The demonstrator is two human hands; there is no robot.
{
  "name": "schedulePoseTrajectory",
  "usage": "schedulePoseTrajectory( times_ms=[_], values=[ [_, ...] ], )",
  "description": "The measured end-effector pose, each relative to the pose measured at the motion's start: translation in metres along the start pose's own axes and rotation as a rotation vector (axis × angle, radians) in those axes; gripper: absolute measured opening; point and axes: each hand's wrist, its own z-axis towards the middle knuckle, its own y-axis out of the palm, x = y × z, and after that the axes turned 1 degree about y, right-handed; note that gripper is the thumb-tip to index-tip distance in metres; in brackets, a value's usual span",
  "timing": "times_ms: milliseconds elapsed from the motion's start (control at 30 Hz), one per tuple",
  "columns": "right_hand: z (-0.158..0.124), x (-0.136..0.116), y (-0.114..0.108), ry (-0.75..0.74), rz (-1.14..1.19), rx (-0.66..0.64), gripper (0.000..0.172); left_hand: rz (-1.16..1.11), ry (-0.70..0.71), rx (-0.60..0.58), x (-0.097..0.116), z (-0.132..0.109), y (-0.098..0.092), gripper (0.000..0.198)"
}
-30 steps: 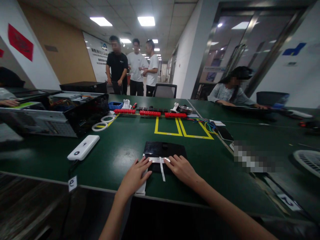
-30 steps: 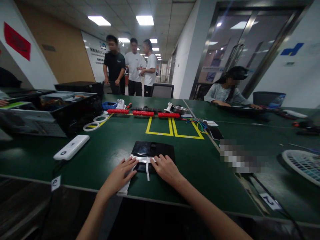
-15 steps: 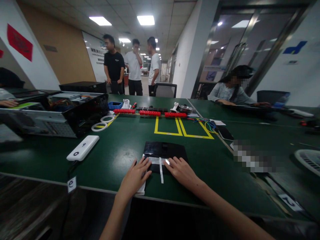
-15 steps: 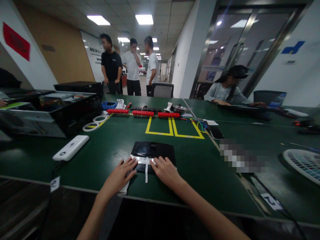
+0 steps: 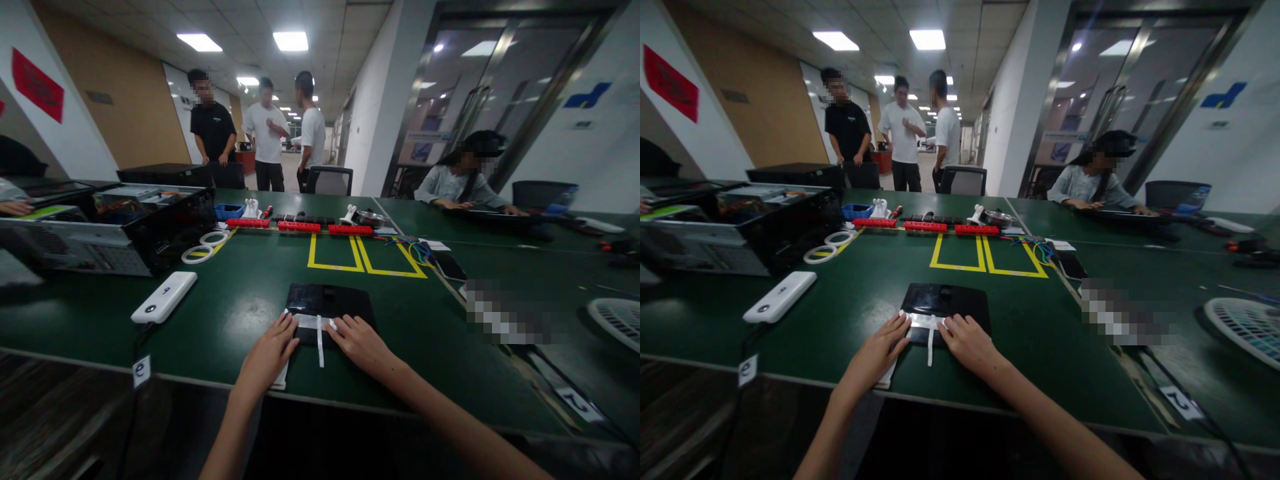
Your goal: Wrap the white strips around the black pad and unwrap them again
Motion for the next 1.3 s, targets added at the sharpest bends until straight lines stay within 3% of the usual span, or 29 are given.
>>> schedulePoseTrajectory(
  times_ms=[267, 500, 633, 733, 933, 1133, 1300],
  values=[
    [0.004, -0.005, -0.002, 0.035, 0.045, -0.036, 0.037, -0.017, -0.004, -0.02, -0.003, 0.002, -0.002, 0.04],
    [0.002, -0.006, 0.0, 0.079, 0.298, -0.032, 0.04, -0.007, -0.002, 0.015, -0.001, 0.001, -0.001, 0.04],
    [0.005, -0.015, 0.001, -0.004, 0.5, -0.121, 0.057, 0.003, -0.003, 0.023, 0.0, 0.001, 0.0, 0.04],
    [0.005, -0.02, -0.001, 0.013, 0.571, -0.184, 0.064, 0.028, -0.009, 0.006, 0.0, 0.001, 0.0, 0.04],
    [-0.008, -0.018, -0.009, -0.019, 0.597, -0.188, 0.053, 0.015, -0.01, 0.037, -0.001, 0.001, 0.002, 0.037],
    [-0.028, -0.031, -0.031, -0.021, 0.669, -0.235, 0.052, -0.103, -0.041, 0.068, 0.003, -0.001, -0.005, 0.038],
    [-0.04, -0.049, -0.071, -0.098, 0.936, -0.275, 0.046, -0.327, -0.248, 0.274, -0.003, -0.008, -0.018, 0.042]
  ],
)
